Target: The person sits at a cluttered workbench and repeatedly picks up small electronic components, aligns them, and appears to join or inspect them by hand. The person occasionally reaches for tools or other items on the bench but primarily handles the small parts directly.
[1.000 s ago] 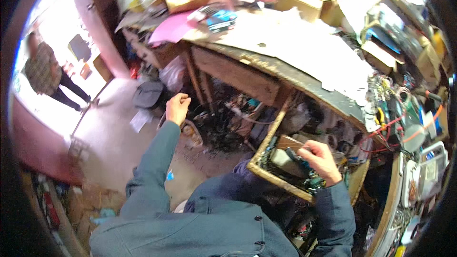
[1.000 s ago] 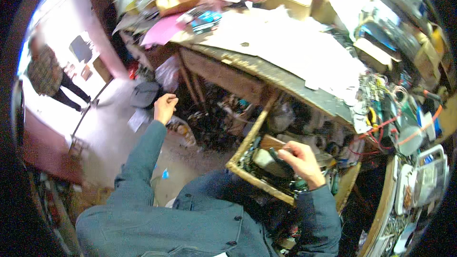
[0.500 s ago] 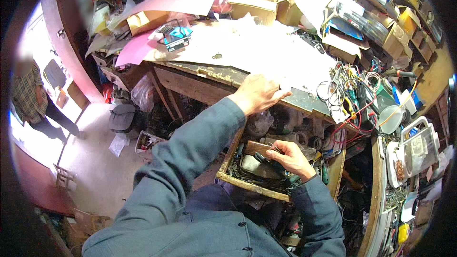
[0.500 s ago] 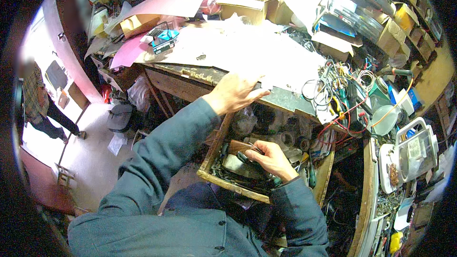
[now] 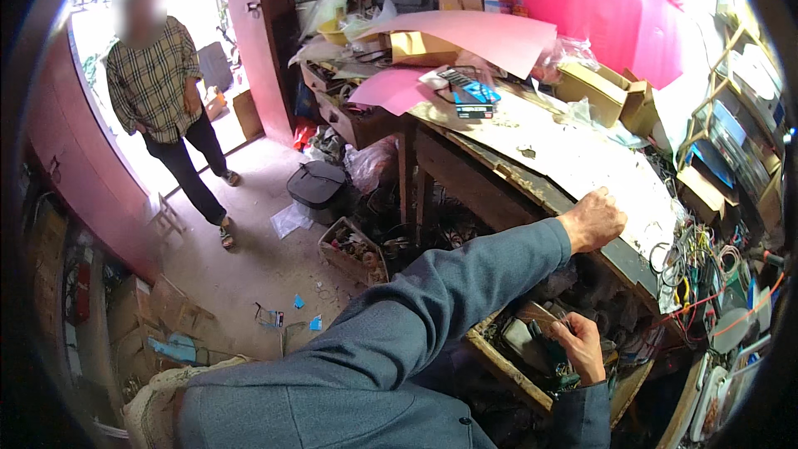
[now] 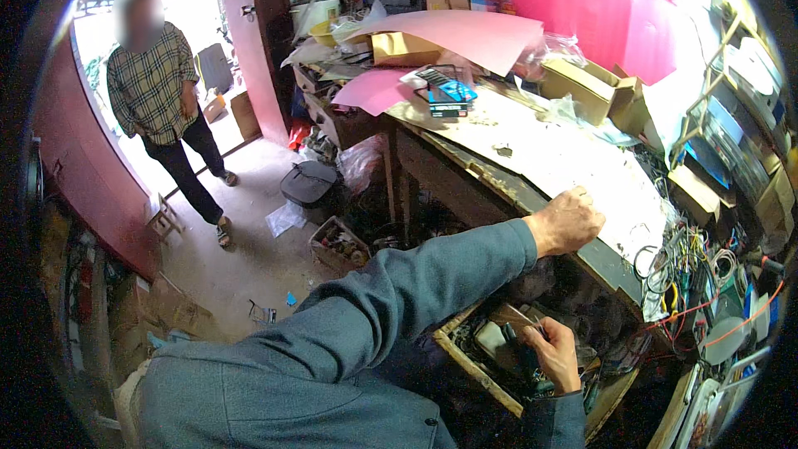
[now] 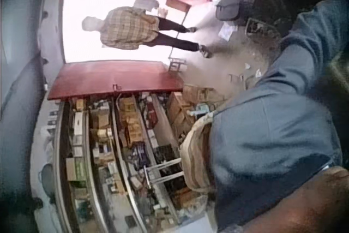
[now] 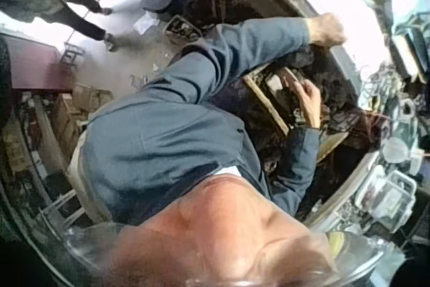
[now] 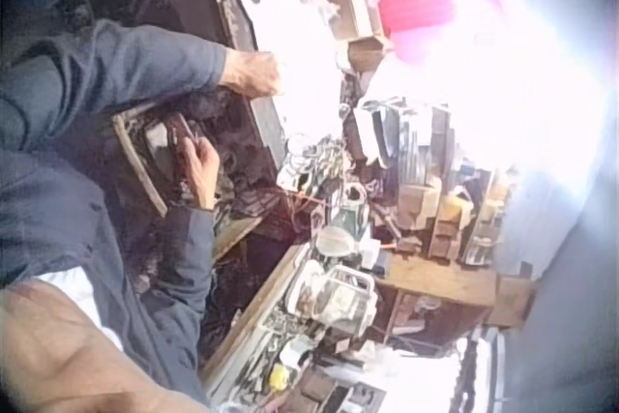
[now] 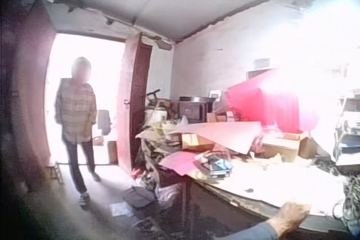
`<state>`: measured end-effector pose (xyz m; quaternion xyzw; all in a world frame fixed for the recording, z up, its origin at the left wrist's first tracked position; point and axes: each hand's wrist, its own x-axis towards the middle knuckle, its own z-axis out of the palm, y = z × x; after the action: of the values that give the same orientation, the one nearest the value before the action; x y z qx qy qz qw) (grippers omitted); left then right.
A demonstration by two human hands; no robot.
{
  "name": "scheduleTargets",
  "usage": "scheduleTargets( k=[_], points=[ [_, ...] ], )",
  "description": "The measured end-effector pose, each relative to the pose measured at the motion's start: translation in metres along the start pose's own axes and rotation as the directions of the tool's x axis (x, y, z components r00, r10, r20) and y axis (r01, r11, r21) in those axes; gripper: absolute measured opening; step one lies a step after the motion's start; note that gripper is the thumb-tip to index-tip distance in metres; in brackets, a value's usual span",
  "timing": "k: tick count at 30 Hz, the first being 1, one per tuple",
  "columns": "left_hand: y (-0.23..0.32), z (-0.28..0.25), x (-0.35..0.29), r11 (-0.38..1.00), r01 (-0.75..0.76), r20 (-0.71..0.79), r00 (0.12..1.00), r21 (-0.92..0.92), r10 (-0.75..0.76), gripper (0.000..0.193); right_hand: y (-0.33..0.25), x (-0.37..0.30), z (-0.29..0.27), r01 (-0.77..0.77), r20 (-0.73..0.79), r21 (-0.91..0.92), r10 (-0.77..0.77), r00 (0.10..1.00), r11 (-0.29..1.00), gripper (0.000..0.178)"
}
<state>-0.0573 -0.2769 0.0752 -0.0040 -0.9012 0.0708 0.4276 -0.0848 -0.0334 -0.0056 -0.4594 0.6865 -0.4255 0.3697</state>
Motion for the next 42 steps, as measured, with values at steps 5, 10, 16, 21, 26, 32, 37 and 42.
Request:
scheduleTargets(
  k=[5,10,16,21,26,32,37,42],
  points=[
    [-0.014,-0.083,-0.044,0.934,0.174,-0.463,0.83,-0.313,-0.31,0.007,0.006,0.002,-0.005,0.046,-0.123,0.071,-0.037,0.992,0.996,0.025],
    [-0.066,-0.174,-0.161,0.81,0.538,-0.499,0.648,-0.234,-0.575,0.01,0.016,0.003,0.01,0.089,-0.177,0.146,-0.062,0.982,0.985,0.027],
    [-0.142,-0.274,-0.325,0.438,0.713,-0.498,0.143,-0.547,-0.855,0.019,0.011,-0.007,0.031,0.011,-0.082,0.325,0.017,0.996,0.946,0.026],
    [-0.153,-0.338,-0.373,0.407,0.763,-0.665,-0.04,-0.502,-0.746,0.03,0.013,-0.008,0.032,-0.031,-0.056,0.352,0.054,0.997,0.935,0.029],
    [-0.165,-0.351,-0.399,0.32,0.905,-0.738,0.011,-0.279,-0.675,0.036,0.0,-0.011,0.032,-0.04,-0.042,0.364,0.059,0.997,0.931,0.033],
    [-0.176,-0.35,-0.42,0.265,0.891,-0.641,-0.037,-0.369,-0.766,0.041,0.012,-0.008,0.027,-0.039,-0.07,0.364,0.069,0.995,0.931,0.031],
    [-0.183,-0.349,-0.426,0.261,0.865,-0.613,-0.065,-0.428,-0.788,0.043,0.01,-0.014,0.028,-0.05,-0.115,0.343,0.095,0.989,0.938,0.029],
    [-0.224,-0.331,-0.463,0.397,0.835,-0.685,0.033,-0.382,-0.728,0.042,0.03,-0.016,0.019,-0.026,-0.173,0.259,0.073,0.982,0.965,0.025]
  ],
)
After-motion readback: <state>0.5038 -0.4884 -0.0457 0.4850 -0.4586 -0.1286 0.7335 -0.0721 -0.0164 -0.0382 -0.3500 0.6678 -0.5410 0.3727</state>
